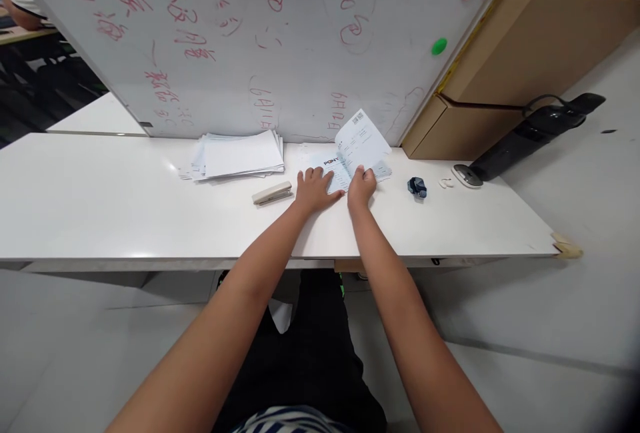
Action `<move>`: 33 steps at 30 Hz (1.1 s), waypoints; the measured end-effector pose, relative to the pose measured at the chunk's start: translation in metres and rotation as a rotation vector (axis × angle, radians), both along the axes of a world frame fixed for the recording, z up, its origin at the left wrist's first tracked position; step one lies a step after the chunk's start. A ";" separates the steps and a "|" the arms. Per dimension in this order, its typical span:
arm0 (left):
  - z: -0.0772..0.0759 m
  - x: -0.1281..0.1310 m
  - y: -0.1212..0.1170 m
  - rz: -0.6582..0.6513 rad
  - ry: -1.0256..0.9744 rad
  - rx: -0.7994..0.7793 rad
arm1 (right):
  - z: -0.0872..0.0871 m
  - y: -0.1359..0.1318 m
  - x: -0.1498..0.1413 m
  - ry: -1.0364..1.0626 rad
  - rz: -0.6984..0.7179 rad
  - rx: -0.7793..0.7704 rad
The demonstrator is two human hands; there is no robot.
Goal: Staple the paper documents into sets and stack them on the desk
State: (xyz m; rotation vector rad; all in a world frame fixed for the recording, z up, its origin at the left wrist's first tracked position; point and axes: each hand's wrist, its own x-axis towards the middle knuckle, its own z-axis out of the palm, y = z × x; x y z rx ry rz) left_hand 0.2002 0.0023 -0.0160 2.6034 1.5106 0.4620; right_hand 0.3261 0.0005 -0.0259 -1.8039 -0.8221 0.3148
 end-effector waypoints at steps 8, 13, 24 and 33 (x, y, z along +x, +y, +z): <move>-0.004 -0.001 0.010 0.081 -0.025 -0.072 | 0.005 -0.025 0.047 -0.461 0.238 -0.054; -0.006 0.000 0.019 0.040 -0.055 -0.107 | -0.001 -0.039 0.071 -0.710 0.241 -0.131; -0.002 0.005 0.022 0.055 -0.090 -0.037 | -0.006 -0.031 0.066 -0.771 0.614 -0.231; -0.003 0.012 0.028 0.065 -0.091 0.027 | -0.006 -0.032 0.065 -0.762 0.643 -0.181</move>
